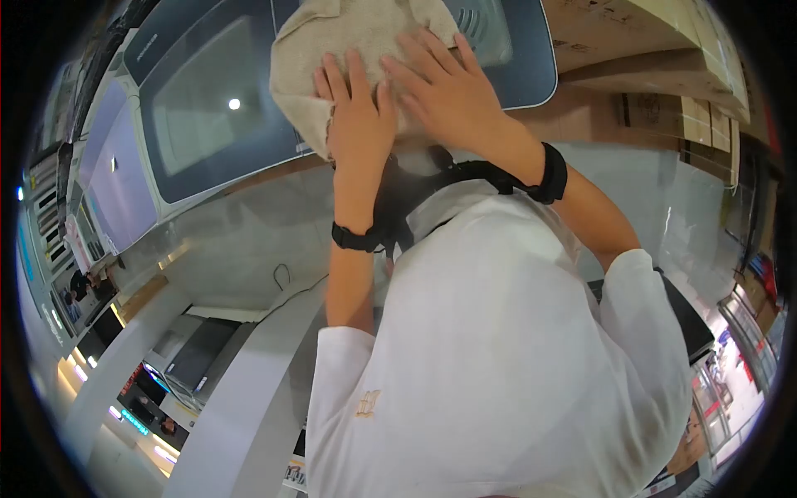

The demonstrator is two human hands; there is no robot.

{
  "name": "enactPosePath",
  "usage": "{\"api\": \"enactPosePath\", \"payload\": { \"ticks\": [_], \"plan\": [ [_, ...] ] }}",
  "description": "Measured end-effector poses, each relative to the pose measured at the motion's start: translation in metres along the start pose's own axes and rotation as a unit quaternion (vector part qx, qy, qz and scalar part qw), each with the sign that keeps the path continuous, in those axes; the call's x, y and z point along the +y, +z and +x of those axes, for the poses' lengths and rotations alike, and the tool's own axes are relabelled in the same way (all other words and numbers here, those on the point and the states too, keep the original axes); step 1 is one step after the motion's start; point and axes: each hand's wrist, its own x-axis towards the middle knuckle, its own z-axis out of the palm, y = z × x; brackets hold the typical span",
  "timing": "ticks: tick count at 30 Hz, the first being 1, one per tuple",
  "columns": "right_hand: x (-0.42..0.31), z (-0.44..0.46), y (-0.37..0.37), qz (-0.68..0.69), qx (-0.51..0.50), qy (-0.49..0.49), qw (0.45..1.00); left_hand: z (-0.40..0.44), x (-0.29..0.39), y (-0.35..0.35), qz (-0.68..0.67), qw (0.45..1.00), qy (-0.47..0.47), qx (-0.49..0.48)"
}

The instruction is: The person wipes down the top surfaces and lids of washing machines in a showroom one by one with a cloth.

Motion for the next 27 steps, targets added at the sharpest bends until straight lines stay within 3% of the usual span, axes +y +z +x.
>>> {"api": "enactPosePath", "payload": {
  "ticks": [5,8,11,14,17,20,23,27],
  "plan": [
    [0.01,-0.021,-0.034,0.015,-0.099,0.032,0.994,-0.04,-0.003,-0.001,0.037,0.997,-0.061,-0.042],
    [0.033,-0.014,-0.035,-0.044,-0.11,0.039,0.992,-0.033,-0.003,0.001,0.097,0.993,-0.063,-0.036],
    [0.045,0.02,-0.039,-0.053,-0.059,0.013,0.997,-0.011,-0.006,0.006,0.076,0.994,-0.076,-0.027],
    [0.044,0.036,-0.015,-0.037,-0.096,0.023,0.994,0.005,-0.019,0.015,0.094,0.995,-0.038,-0.018],
    [0.034,0.019,-0.002,-0.098,-0.076,-0.038,0.992,-0.002,-0.022,0.014,0.089,0.996,-0.005,-0.012],
    [0.03,-0.01,-0.025,0.011,-0.116,-0.048,0.992,-0.024,-0.015,0.0,0.057,0.998,0.008,-0.035],
    [0.049,-0.022,-0.045,-0.061,-0.176,-0.049,0.981,-0.04,-0.01,-0.004,0.064,0.997,0.004,-0.04],
    [0.092,0.012,-0.04,-0.09,-0.165,-0.101,0.977,-0.017,-0.008,0.003,0.083,0.996,0.002,-0.043]
  ]
}}
